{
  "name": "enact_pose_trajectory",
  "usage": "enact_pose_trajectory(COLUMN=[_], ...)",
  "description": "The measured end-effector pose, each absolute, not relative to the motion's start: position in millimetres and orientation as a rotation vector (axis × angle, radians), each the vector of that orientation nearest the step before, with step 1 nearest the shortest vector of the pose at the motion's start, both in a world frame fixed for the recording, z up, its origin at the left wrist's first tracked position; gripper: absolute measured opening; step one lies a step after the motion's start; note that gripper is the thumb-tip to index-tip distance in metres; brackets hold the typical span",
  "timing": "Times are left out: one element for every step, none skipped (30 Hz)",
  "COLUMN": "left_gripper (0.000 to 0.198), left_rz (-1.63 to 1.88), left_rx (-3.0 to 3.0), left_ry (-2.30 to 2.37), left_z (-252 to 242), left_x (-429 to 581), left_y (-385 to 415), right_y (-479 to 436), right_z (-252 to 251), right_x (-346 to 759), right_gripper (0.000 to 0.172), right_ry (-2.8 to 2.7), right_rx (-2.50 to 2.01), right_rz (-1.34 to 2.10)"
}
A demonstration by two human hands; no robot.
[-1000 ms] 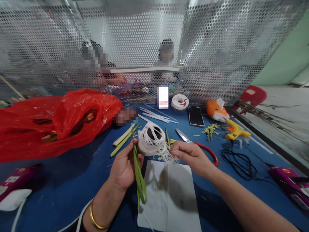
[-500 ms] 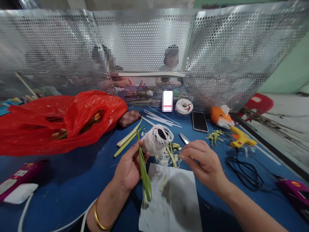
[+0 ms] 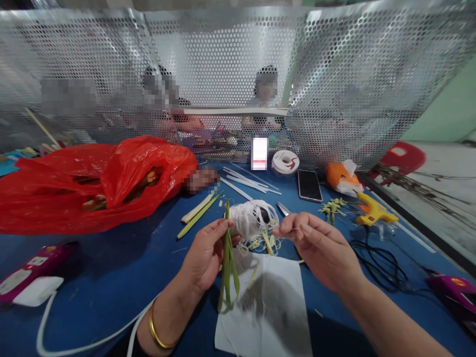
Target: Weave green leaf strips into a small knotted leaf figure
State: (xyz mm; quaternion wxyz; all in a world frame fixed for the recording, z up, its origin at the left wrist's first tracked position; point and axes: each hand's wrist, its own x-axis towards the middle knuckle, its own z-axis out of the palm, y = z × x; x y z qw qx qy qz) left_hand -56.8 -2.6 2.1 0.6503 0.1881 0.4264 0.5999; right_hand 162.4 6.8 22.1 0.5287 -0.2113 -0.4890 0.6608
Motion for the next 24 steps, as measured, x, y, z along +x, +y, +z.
enact_pose_trajectory(left_gripper=[0.023, 0.026, 0.029, 0.031, 0.032, 0.033, 0.033, 0.032, 0.031, 0.028, 0.026, 0.022, 0.017, 0.011, 0.008, 0.010, 0.014, 0.018, 0.021, 0.024, 0.026, 0.027, 0.027, 0.028], left_rz=[1.337, 1.313, 1.291, 1.275, 1.266, 1.262, 1.260, 1.259, 1.262, 1.268, 1.267, 1.263, 1.258, 1.248, 1.246, 1.249, 1.264, 1.274, 1.277, 1.285, 1.293, 1.304, 1.316, 1.326], left_rx=[0.461, 0.491, 0.512, 0.525, 0.532, 0.534, 0.531, 0.527, 0.521, 0.511, 0.495, 0.472, 0.438, 0.392, 0.331, 0.260, 0.183, 0.111, 0.056, 0.014, -0.015, -0.034, -0.050, -0.063], left_ry=[0.985, 1.004, 1.020, 1.035, 1.046, 1.053, 1.056, 1.056, 1.050, 1.040, 1.024, 1.005, 0.987, 0.972, 0.964, 0.960, 0.955, 0.940, 0.911, 0.873, 0.833, 0.799, 0.778, 0.771], left_z=[0.9, 0.4, 0.5, 1.0, 1.9, 3.0, 4.3, 5.7, 7.3, 9.4, 11.8, 14.8, 18.0, 21.2, 24.2, 26.6, 28.1, 28.8, 28.6, 27.9, 27.0, 26.1, 25.7, 25.8], left_x=[-57.5, -58.0, -58.3, -58.4, -58.5, -58.6, -58.7, -58.9, -59.2, -59.5, -59.9, -60.3, -60.9, -61.6, -62.5, -63.7, -65.2, -66.9, -68.7, -70.5, -72.0, -73.2, -74.0, -74.4], left_y=[-2.9, -3.4, -3.9, -4.3, -4.8, -5.1, -5.5, -5.8, -6.2, -6.5, -6.9, -7.2, -7.4, -7.3, -6.8, -6.1, -5.0, -3.7, -2.3, -1.0, 0.2, 1.1, 1.7, 2.1], right_y=[8.4, 10.1, 11.8, 13.4, 15.1, 16.8, 18.7, 20.7, 22.8, 25.1, 27.5, 30.1, 32.6, 35.1, 37.4, 39.6, 41.4, 43.0, 44.2, 45.0, 45.4, 45.6, 45.5, 45.2], right_z=[23.6, 25.0, 26.3, 27.4, 28.5, 29.4, 30.2, 30.9, 31.4, 31.7, 31.7, 31.4, 30.8, 29.8, 28.6, 27.1, 25.3, 23.3, 21.3, 19.4, 17.7, 16.3, 15.4, 14.9], right_x=[163.5, 164.8, 166.1, 167.5, 168.9, 170.3, 171.7, 173.0, 174.3, 175.6, 176.7, 177.8, 178.7, 179.6, 180.5, 181.4, 182.4, 183.4, 184.3, 185.2, 186.0, 186.6, 187.0, 187.3], right_gripper=[0.019, 0.018, 0.017, 0.017, 0.016, 0.017, 0.017, 0.017, 0.017, 0.017, 0.017, 0.017, 0.017, 0.018, 0.018, 0.019, 0.020, 0.020, 0.019, 0.019, 0.018, 0.017, 0.017, 0.016], right_ry=[-1.135, -1.104, -1.076, -1.049, -1.020, -0.987, -0.950, -0.912, -0.873, -0.833, -0.792, -0.749, -0.707, -0.667, -0.630, -0.596, -0.567, -0.542, -0.524, -0.515, -0.514, -0.517, -0.519, -0.521], right_rx=[-0.504, -0.504, -0.504, -0.508, -0.514, -0.524, -0.538, -0.553, -0.566, -0.580, -0.593, -0.608, -0.620, -0.632, -0.642, -0.651, -0.657, -0.662, -0.665, -0.668, -0.669, -0.670, -0.672, -0.674], right_rz=[1.553, 1.532, 1.515, 1.502, 1.488, 1.474, 1.460, 1.448, 1.438, 1.431, 1.428, 1.429, 1.433, 1.438, 1.446, 1.459, 1.473, 1.488, 1.502, 1.517, 1.532, 1.545, 1.557, 1.563])
